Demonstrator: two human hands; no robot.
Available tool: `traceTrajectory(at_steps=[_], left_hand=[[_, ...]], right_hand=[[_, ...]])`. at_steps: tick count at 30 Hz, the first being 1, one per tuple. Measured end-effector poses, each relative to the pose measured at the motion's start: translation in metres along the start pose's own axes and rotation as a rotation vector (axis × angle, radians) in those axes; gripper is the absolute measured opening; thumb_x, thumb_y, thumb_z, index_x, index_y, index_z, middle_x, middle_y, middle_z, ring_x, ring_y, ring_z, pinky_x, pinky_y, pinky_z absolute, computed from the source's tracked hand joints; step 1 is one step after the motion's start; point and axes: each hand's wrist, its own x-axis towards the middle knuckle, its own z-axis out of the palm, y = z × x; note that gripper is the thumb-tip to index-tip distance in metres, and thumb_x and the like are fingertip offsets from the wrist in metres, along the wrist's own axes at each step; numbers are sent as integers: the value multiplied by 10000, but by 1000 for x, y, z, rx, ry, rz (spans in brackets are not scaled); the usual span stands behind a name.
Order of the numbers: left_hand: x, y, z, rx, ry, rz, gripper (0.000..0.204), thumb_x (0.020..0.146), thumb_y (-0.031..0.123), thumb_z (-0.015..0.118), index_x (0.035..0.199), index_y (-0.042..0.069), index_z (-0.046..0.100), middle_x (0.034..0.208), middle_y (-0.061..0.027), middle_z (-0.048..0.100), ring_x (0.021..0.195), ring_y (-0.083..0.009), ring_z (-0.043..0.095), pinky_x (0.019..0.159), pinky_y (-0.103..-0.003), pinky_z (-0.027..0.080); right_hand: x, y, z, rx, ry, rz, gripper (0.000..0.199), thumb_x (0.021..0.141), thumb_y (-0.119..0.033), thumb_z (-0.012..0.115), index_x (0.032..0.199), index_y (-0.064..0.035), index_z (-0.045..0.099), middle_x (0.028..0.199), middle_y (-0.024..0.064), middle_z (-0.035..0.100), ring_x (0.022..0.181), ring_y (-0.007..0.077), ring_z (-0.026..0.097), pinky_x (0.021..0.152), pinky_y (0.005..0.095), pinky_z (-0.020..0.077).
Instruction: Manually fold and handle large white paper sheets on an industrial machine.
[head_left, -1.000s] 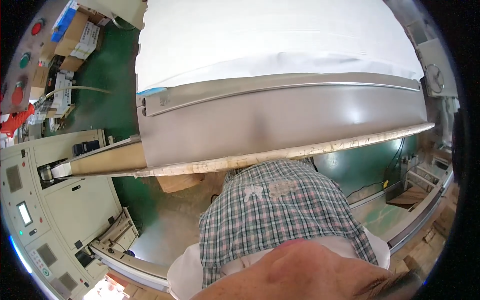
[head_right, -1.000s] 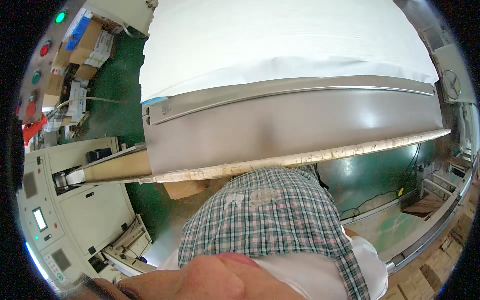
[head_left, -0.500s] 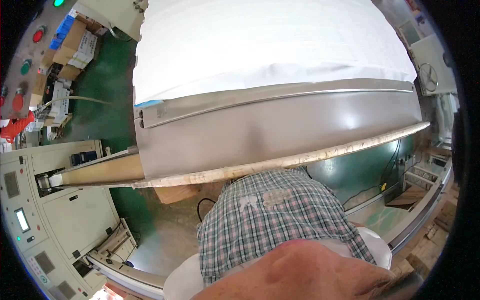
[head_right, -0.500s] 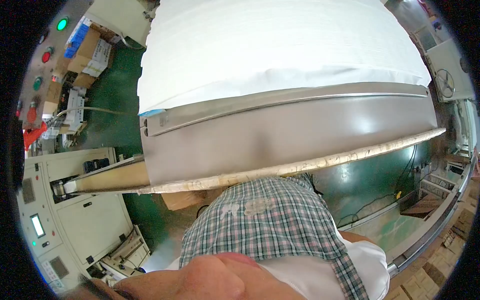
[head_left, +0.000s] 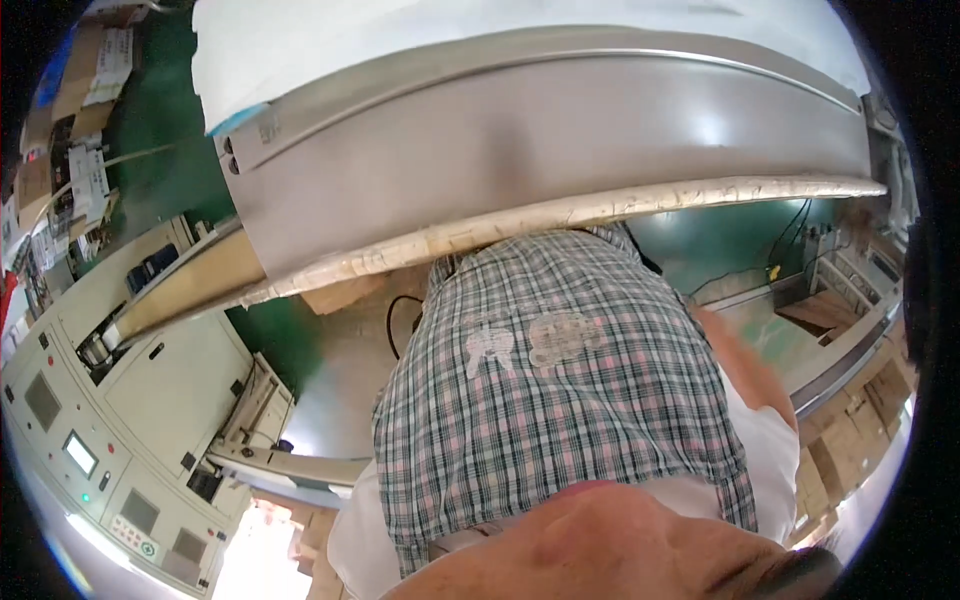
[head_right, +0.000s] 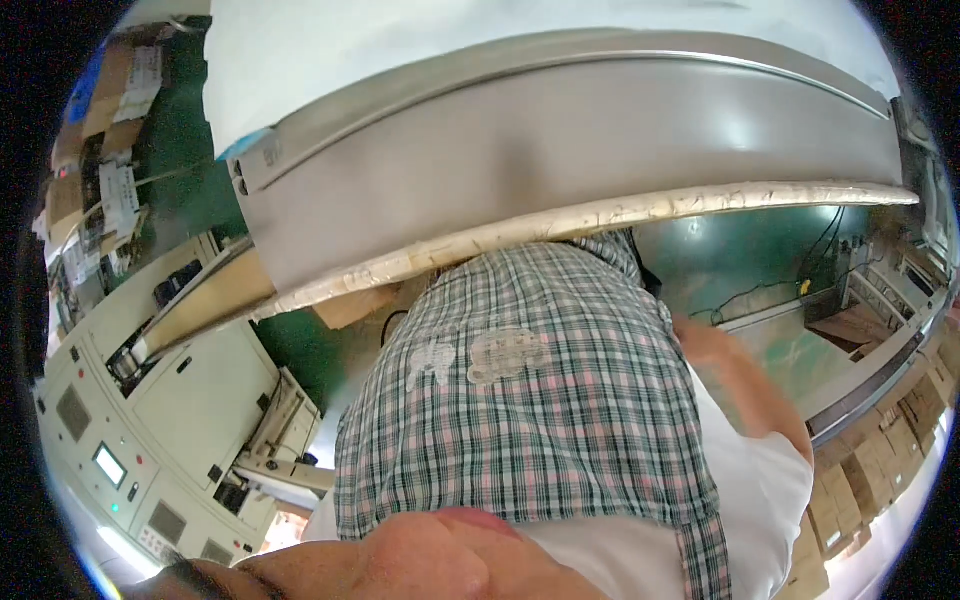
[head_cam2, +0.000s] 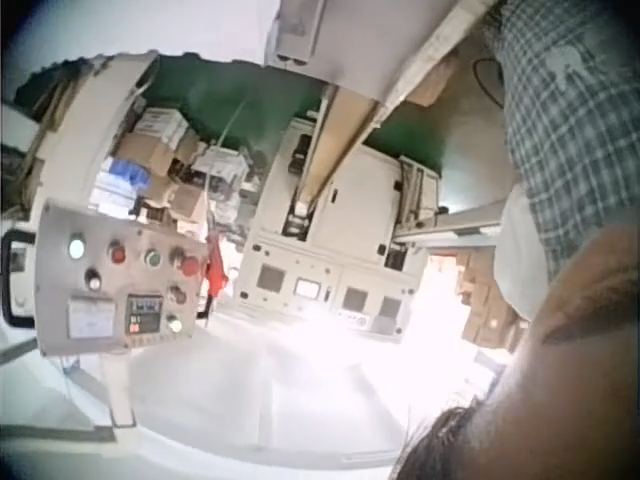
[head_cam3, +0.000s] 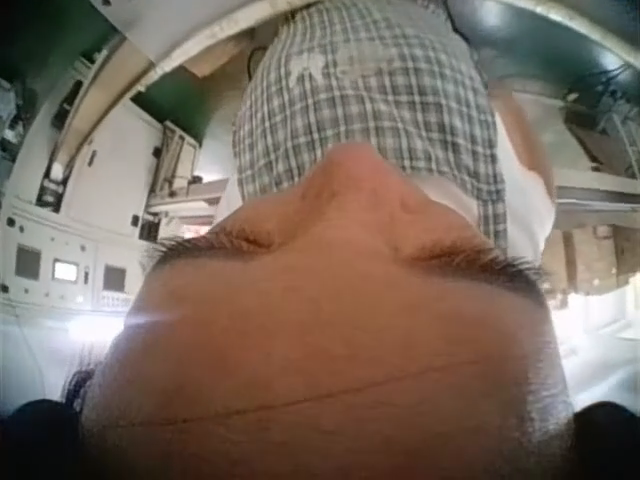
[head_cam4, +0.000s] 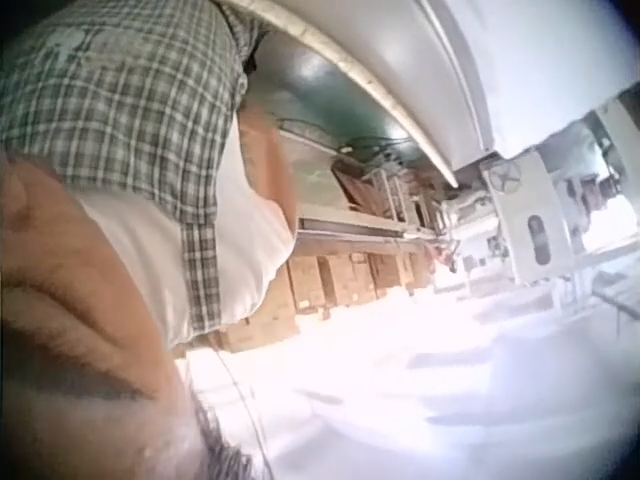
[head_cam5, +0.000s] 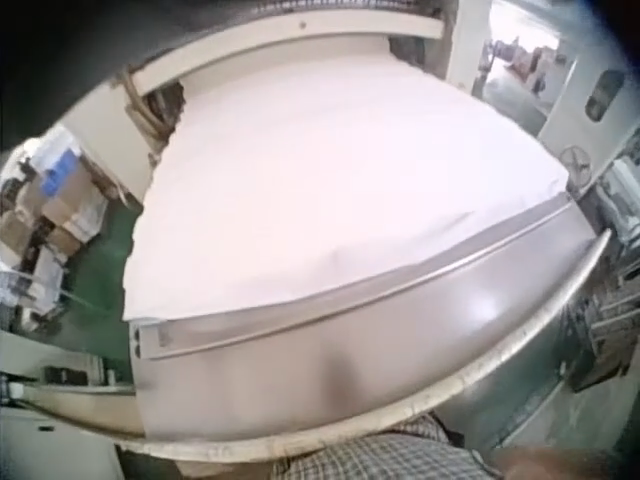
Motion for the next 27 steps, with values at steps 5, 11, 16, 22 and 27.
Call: traceTrajectory(at_steps=[5, 11, 16, 22, 27], left_hand=[[-16, -16, 5, 74, 7, -56, 318, 831, 219, 543, 1078, 19, 551, 1009, -116, 600, 910, -163, 571, 780, -297, 453], [-22, -12, 4, 147, 29, -33, 313, 833, 219, 542, 1073, 19, 553, 1002, -116, 602, 907, -161, 572, 776, -297, 454], [-28, 0, -11, 237, 72, -2, 309, 834, 218, 540, 1070, 19, 555, 996, -116, 604, 904, -160, 572, 773, -297, 455], [-36, 19, -26, 363, 114, 14, 304, 836, 217, 539, 1065, 19, 558, 990, -116, 605, 901, -158, 573, 770, -297, 456], [-45, 26, -39, 421, 181, 45, 300, 837, 216, 538, 1062, 19, 560, 984, -117, 607, 898, -157, 573, 767, -297, 457]], right_hand=[[8, -29, 33, -7, -59, -9, 266, 824, -111, 561, 1046, -13, 453, 927, 32, 535, 868, 102, 507, 754, 246, 414], [26, -23, 38, -115, 124, -56, 163, 799, -17, 551, 947, -22, 483, 787, -2, 499, 727, 70, 463, 666, 222, 398], [25, -25, 38, -2, 159, -2, 164, 787, -58, 580, 925, -13, 505, 774, -8, 505, 712, 61, 464, 639, 217, 393], [0, -40, 37, 149, -6, 193, 272, 762, -103, 627, 987, 5, 520, 875, 13, 558, 808, 81, 492, 711, 231, 405], [-39, -108, 63, 230, -24, 200, 342, 767, -118, 626, 1063, 13, 517, 1031, 40, 572, 946, 116, 499, 838, 268, 392]])
